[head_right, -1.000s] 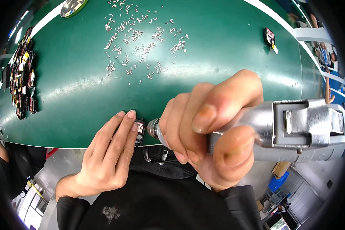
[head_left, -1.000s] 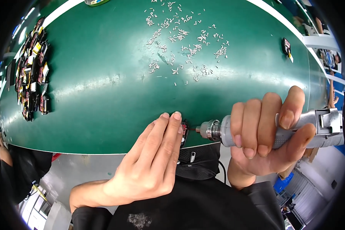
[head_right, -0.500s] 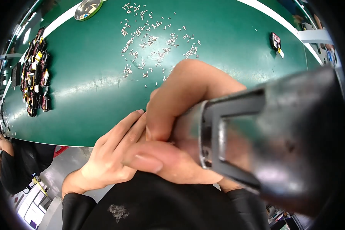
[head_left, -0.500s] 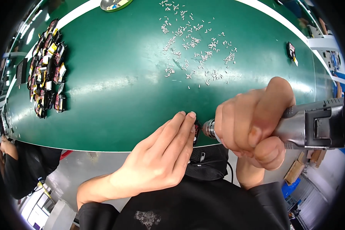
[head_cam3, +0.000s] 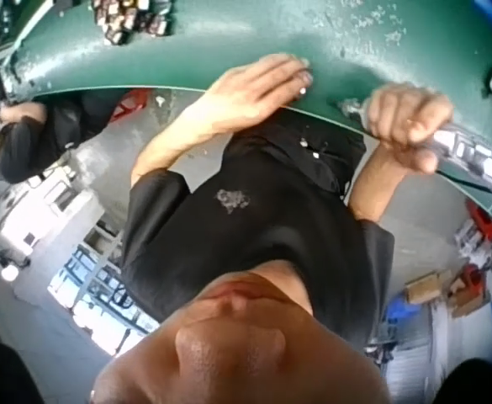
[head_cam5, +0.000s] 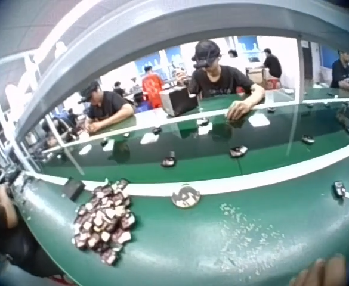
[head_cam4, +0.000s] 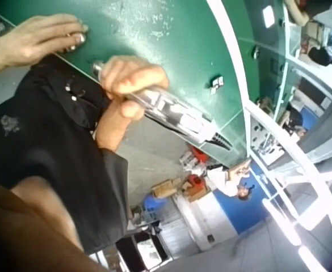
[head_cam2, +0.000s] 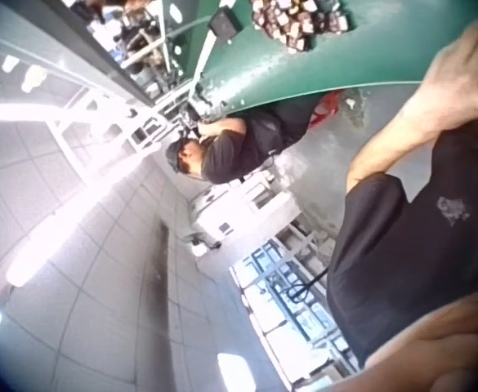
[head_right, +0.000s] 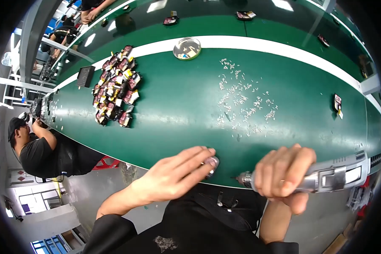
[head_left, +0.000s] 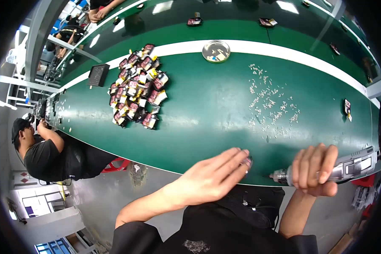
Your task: The person is using an electric screwdriver to assemble small electronic components on a factory assembly line.
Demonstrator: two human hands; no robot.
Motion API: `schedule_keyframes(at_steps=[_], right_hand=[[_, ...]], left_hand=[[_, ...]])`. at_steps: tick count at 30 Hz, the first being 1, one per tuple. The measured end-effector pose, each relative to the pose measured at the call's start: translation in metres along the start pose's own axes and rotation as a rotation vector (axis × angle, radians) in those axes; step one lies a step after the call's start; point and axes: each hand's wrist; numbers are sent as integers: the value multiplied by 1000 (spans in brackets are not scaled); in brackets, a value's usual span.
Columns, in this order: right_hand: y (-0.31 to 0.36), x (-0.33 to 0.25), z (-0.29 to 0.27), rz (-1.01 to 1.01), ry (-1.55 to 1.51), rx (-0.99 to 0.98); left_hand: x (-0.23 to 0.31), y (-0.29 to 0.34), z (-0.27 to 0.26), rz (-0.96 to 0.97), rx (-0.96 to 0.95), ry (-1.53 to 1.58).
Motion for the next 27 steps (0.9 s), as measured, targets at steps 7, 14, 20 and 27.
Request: schedule_keyframes(at_steps=[7, 14, 20, 27], right_hand=[[38, -25, 5, -118, 118, 540], [42, -1, 5, -51, 46, 784], [51, -4, 2, -105, 29, 709], [59, -6, -1, -116, -47, 673]], left_hand=[[-105, 61, -71, -780, 372, -583], [-84, -9, -41, -523, 375, -390], [-89, -102, -1, -271, 295, -137], [-102, -118, 3, -84, 105, -486]])
Point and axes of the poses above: each hand's wrist, its own y-axis away from the middle knuckle, its own z-axis out of the palm, x = y × z, and after that the axes turned 5 degrees about -x, right-handed
